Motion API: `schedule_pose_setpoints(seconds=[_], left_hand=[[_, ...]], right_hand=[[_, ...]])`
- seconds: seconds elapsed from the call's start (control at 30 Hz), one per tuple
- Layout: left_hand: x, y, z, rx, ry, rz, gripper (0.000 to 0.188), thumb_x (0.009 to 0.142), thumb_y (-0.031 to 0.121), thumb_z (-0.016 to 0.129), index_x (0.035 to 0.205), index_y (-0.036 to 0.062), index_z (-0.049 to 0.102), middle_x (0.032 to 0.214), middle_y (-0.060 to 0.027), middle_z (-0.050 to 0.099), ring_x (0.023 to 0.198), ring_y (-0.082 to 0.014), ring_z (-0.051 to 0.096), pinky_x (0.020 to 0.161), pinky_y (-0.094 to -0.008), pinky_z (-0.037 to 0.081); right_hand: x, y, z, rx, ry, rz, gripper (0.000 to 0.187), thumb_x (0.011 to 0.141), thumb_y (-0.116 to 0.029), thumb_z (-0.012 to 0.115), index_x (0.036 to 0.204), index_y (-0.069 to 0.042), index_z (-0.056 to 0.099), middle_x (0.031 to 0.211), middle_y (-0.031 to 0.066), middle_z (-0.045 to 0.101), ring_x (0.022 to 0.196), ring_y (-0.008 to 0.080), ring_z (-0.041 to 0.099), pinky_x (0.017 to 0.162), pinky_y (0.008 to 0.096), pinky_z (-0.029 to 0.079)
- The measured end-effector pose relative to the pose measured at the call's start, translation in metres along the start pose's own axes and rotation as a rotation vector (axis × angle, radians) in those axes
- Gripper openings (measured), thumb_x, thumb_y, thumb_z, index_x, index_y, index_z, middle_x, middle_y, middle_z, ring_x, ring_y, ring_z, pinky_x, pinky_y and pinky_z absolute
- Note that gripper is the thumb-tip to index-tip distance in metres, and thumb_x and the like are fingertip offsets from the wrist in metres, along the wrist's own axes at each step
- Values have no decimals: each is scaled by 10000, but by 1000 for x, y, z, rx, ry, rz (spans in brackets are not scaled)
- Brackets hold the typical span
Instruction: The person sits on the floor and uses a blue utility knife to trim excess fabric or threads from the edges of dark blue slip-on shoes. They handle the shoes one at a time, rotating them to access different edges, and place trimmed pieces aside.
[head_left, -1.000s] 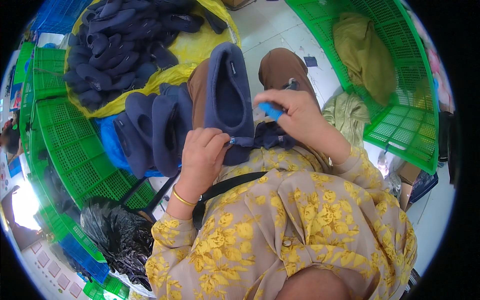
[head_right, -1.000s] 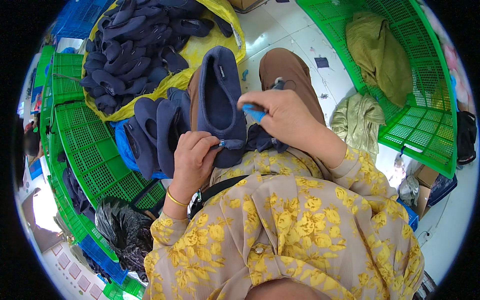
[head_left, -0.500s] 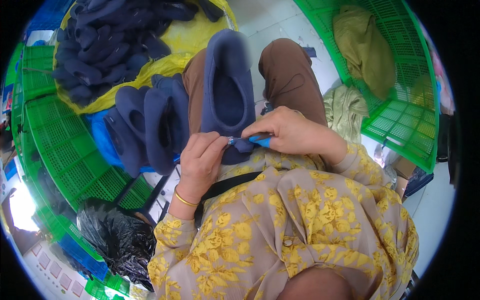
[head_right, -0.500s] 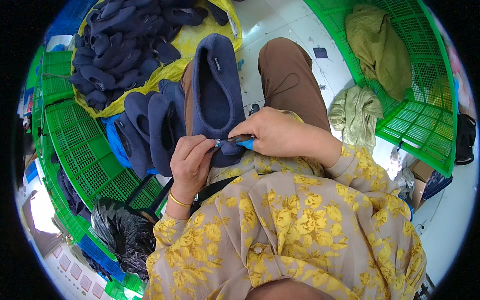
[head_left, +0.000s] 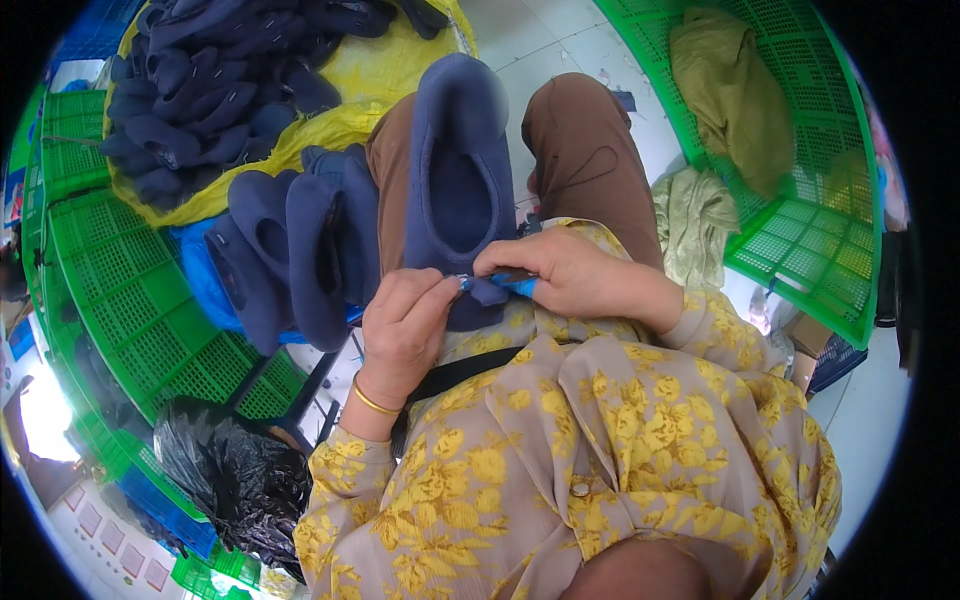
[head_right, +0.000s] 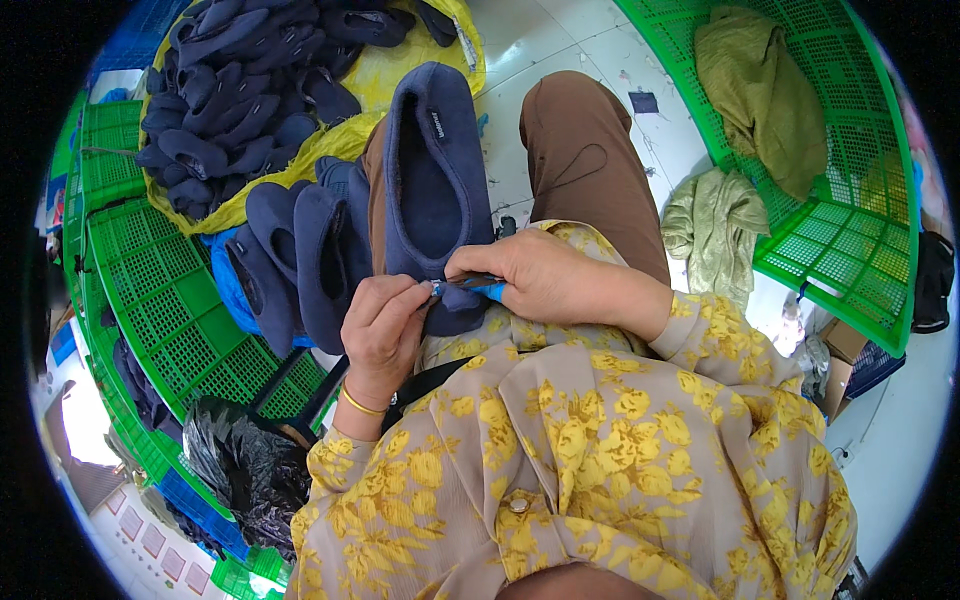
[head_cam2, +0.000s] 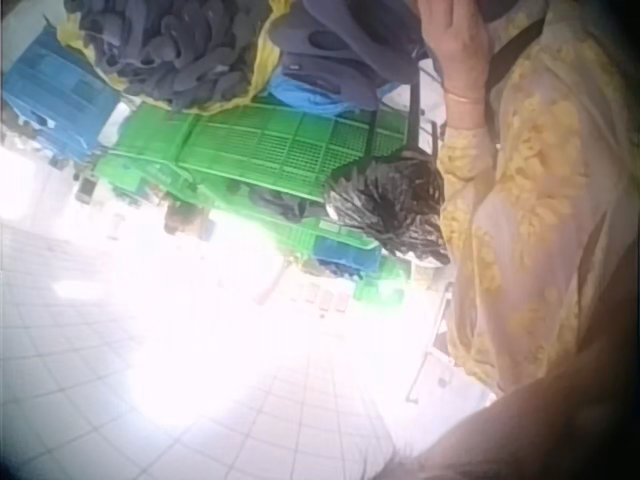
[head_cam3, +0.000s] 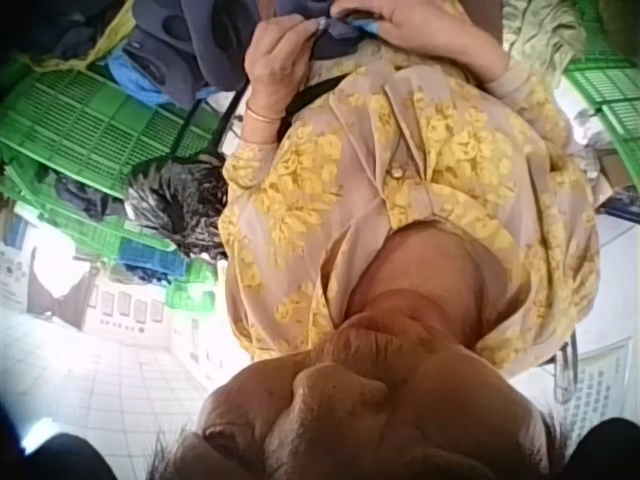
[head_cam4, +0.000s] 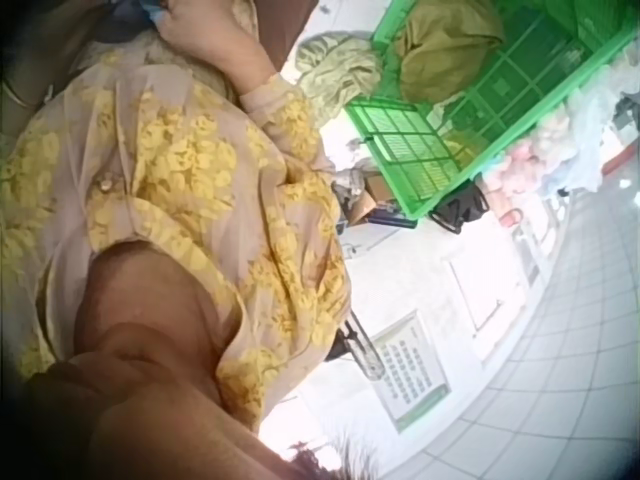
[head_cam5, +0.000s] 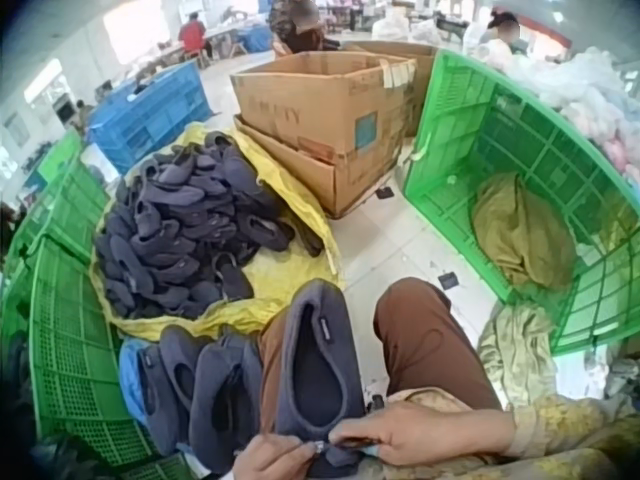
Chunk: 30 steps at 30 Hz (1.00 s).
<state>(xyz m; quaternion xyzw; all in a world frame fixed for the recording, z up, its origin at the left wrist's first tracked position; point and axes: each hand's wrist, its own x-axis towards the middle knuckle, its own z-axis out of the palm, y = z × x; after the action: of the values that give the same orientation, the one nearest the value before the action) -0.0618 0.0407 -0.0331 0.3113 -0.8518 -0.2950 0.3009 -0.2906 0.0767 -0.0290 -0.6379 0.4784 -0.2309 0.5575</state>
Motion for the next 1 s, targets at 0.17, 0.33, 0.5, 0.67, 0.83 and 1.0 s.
schedule_pose_setpoints(seconds=[0.17,0.33,0.5,0.67,0.83,1.0], left_hand=[[0,-2,3,-1,10,35,249,646,-81,717,875,9,684,830,-83,614,748,-239,596,650,-311,491],[0,1,3,22,-1,42,242,648,-77,715,872,8,688,823,-82,611,738,-238,593,643,-309,487],[0,2,3,27,3,42,243,651,-78,713,876,8,691,822,-82,611,738,-239,593,644,-311,486],[-1,2,3,14,0,34,240,654,-78,714,877,8,690,824,-83,611,741,-241,594,647,-313,486],[-2,1,4,17,19,34,232,660,-76,724,872,11,690,817,-79,610,734,-239,593,638,-311,485],[-2,1,7,6,47,30,220,666,-74,733,863,13,691,807,-76,610,727,-234,590,629,-305,482]], right_hand=[[0,5,9,-11,17,18,450,747,67,497,1141,-136,576,912,160,672,858,377,647,743,425,512],[-5,5,9,-22,12,-4,483,736,75,487,1160,-141,565,906,170,668,852,387,642,745,445,505],[-7,6,5,-37,-12,-29,515,736,78,488,1192,-154,548,920,162,668,859,386,640,744,463,499],[-8,7,5,-25,-40,-19,523,737,78,485,1202,-156,538,960,160,663,894,384,635,767,460,494],[-7,6,11,-22,-16,25,506,741,83,479,1196,-131,531,987,180,657,927,397,628,781,449,494],[-6,5,20,26,99,6,410,785,59,488,1158,-104,534,987,201,647,934,418,615,778,444,491]])
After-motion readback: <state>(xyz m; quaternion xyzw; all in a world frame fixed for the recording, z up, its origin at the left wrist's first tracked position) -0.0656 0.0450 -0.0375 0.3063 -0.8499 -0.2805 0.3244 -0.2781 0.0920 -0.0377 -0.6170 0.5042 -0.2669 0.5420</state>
